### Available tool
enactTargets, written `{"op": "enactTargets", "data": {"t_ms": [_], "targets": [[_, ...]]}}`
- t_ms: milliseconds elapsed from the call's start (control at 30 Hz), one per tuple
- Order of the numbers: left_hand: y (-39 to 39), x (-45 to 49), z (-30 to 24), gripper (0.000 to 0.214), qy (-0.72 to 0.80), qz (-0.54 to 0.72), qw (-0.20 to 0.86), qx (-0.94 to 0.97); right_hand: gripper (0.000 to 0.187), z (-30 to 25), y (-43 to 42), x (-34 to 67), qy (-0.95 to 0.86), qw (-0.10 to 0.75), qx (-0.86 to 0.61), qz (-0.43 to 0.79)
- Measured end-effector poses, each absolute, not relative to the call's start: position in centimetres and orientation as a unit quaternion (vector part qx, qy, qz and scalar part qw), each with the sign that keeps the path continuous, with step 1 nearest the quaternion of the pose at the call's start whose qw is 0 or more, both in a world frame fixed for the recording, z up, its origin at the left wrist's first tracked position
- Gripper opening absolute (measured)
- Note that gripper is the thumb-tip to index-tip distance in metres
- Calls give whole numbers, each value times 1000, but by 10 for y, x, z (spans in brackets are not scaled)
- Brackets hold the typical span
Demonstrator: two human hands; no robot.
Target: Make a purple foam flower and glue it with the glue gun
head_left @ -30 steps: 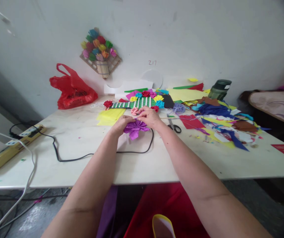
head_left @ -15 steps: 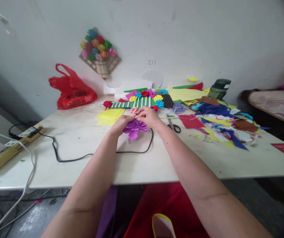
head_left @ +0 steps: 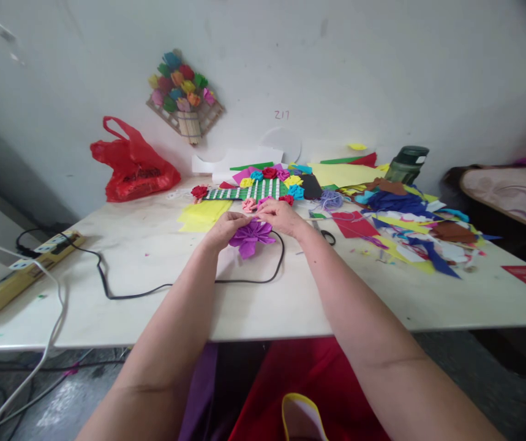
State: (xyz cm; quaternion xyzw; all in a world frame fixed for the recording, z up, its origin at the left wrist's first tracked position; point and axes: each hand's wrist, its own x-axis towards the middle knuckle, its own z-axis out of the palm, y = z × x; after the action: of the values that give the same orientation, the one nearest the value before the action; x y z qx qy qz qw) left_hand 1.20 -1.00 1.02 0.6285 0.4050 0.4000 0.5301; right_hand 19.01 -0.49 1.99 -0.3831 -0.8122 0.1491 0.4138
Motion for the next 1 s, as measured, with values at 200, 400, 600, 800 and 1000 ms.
{"op": "enactTargets", "data": {"t_ms": [200,400,600,800,1000], "targets": [[-8,10,10,32,411,397,515,639,19,18,-3,197,-813,412,-380,157],[-14,12,15,36,423,384,488,660,12,17,-5,195,-824,368,-410,130],[-16,13,16,33,419,381,483,667,13,19,-9,193,-835,344,-417,96],[-11,12,11,28,408,380,530,638,14,21,-12,191,-825,365,-425,77],[-10,12,12,22,435,375,519,634,14,17,-8,188,-818,393,-410,89]]}}
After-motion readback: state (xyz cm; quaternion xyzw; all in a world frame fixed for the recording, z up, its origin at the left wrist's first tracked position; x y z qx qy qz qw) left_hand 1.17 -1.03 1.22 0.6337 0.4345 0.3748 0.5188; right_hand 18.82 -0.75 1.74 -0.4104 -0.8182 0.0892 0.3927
